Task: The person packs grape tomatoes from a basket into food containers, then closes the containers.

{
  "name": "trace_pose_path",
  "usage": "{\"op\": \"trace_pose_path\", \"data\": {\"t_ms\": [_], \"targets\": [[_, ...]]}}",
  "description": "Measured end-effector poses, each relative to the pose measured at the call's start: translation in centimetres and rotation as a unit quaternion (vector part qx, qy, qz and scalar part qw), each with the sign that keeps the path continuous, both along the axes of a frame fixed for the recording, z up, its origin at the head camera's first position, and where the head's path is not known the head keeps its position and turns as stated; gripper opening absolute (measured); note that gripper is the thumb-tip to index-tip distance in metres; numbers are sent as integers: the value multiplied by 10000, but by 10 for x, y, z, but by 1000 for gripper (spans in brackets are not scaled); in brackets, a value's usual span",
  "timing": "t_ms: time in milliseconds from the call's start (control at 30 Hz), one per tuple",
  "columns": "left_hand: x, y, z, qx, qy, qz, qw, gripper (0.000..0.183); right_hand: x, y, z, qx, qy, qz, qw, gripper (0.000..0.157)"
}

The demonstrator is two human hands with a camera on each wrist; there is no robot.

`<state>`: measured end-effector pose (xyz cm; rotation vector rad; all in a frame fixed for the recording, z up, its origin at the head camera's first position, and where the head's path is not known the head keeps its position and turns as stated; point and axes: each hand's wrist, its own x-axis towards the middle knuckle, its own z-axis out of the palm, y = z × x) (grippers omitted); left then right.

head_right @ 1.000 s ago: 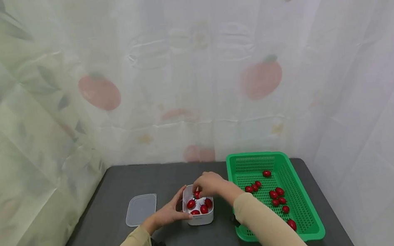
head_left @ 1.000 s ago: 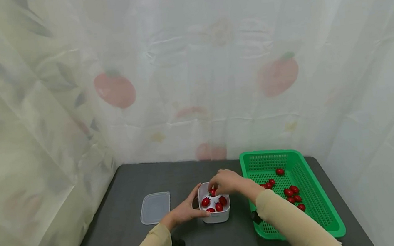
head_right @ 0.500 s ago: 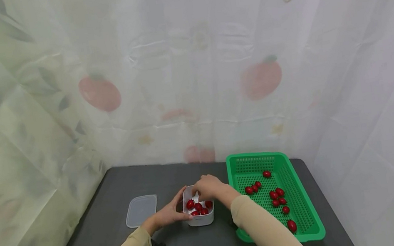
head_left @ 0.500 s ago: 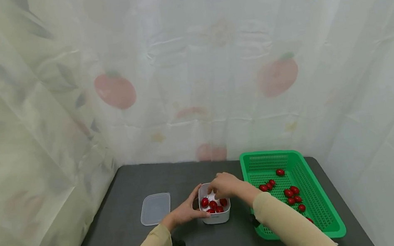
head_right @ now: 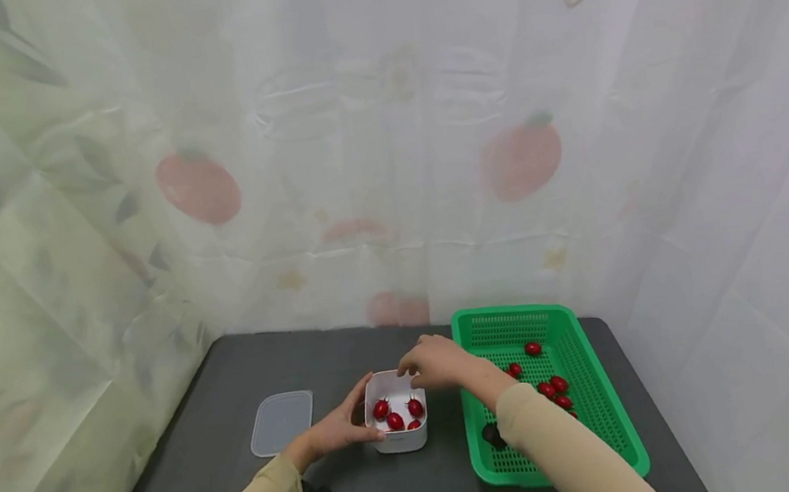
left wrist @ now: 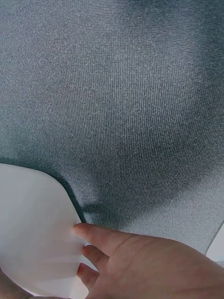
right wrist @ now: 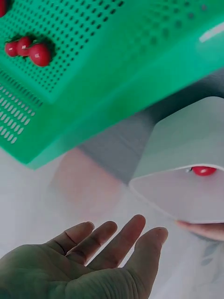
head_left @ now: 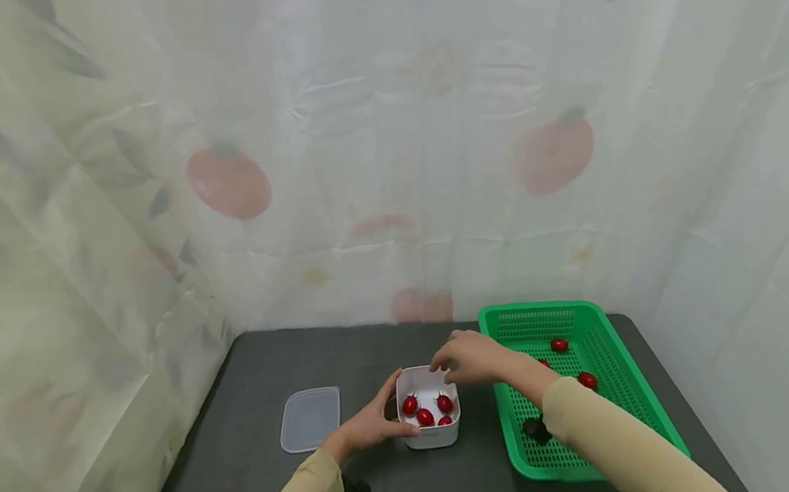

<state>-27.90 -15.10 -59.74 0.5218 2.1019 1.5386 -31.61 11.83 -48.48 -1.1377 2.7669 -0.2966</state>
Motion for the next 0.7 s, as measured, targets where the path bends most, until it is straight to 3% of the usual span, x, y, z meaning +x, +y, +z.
{"op": "trace_pose_path", "data": {"t_ms": [200, 367, 700], "targets": [[-1, 0, -1, -74, 72, 33, 9999, 111, -1, 29, 12, -178, 218, -58, 9996, 26], [-1, -1, -4, -141, 88, 53, 9998, 112, 2, 59, 19, -316, 71, -368, 9988, 26], [-2, -1, -5, -125, 47, 88, 9999, 111, 6, 107, 17, -256, -72, -869, 9959, 27]]}}
